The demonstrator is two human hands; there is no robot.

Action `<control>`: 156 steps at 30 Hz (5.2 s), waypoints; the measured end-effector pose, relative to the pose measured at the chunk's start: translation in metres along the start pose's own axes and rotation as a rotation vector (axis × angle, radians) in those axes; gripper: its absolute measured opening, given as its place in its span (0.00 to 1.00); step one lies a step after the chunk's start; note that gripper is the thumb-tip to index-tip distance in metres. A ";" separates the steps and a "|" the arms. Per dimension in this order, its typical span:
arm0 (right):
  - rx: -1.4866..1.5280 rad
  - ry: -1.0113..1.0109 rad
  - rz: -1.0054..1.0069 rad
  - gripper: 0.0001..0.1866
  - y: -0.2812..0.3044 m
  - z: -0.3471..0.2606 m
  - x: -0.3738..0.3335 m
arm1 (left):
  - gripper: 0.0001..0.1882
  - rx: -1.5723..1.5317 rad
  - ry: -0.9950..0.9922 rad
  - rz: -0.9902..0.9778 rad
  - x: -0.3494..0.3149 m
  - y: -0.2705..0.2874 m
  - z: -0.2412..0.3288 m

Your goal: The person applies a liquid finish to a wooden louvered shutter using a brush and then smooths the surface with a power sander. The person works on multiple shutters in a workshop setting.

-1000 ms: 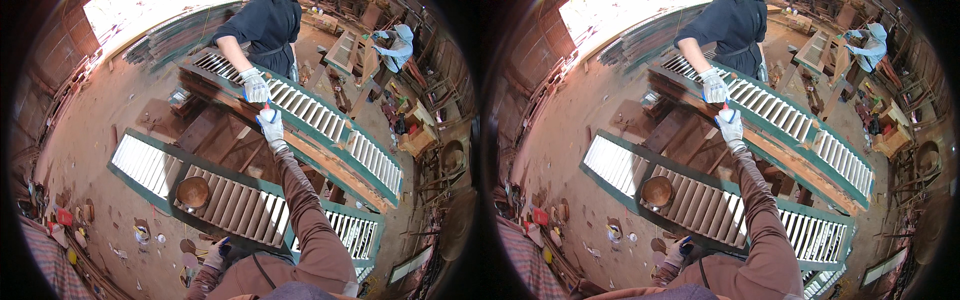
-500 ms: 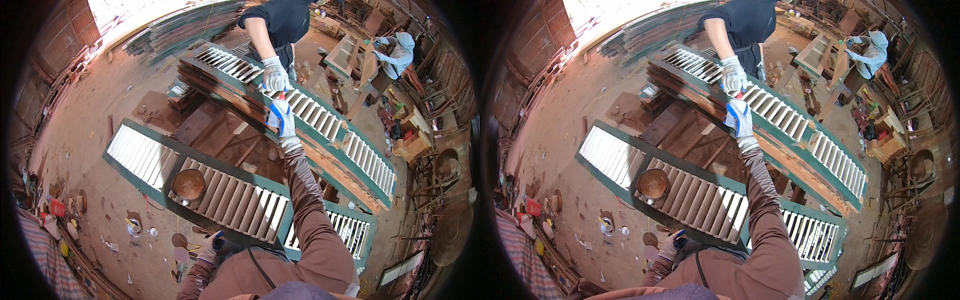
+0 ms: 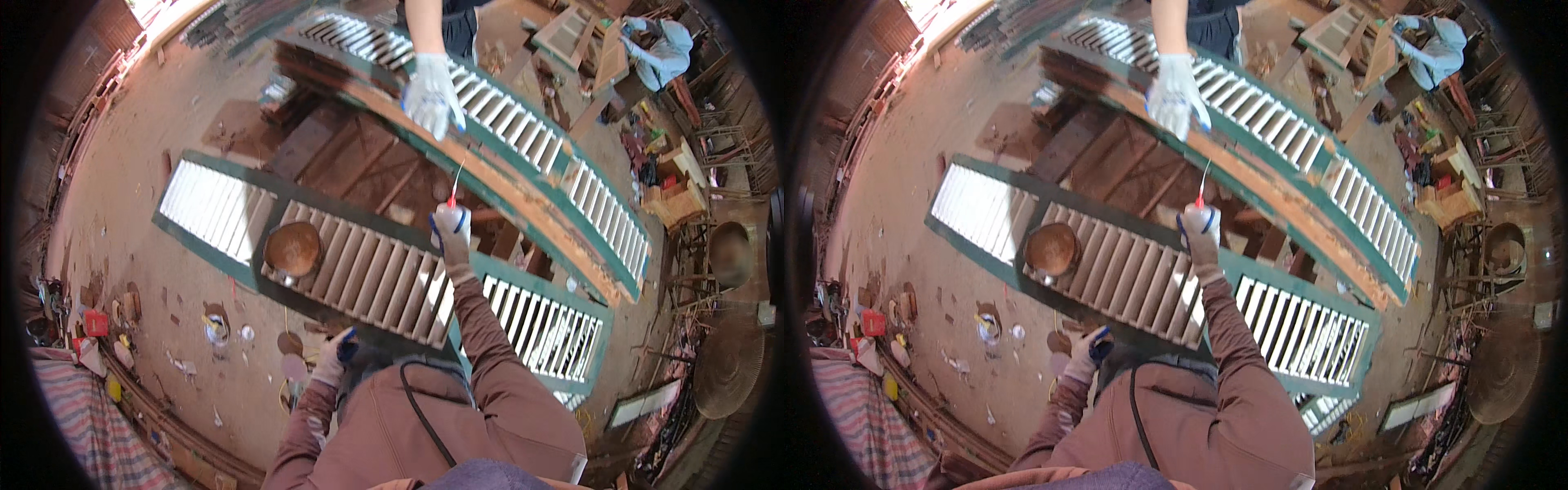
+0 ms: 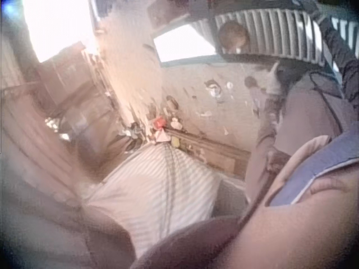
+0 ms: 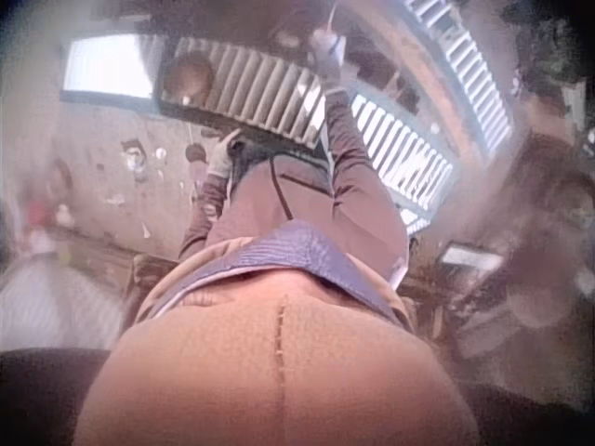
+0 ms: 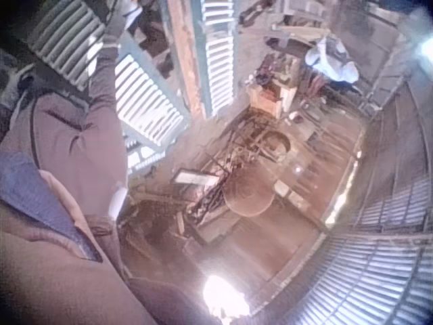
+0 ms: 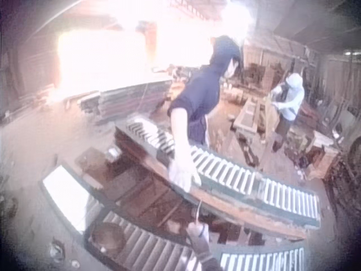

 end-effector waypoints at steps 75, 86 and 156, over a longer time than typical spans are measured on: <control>-0.214 -0.329 -0.121 0.40 0.032 0.039 -0.170 | 0.22 -0.312 0.232 0.107 -0.013 0.001 -0.010; -0.178 -0.092 -0.172 0.38 0.032 0.003 -0.114 | 0.21 -0.851 0.460 0.279 -0.014 -0.015 -0.047; -1.475 0.649 -0.958 0.31 -0.121 -0.042 -0.213 | 0.29 -1.165 0.605 0.871 -0.005 -0.021 -0.034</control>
Point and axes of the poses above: each hand's wrist, its own x-axis towards the middle knuckle, its own y-axis out of the back of the hand, z = x × y, the point moved 5 cm from there along x, towards the middle knuckle, and after that the axes turned 11 degrees about -y, right-handed, at the moved point
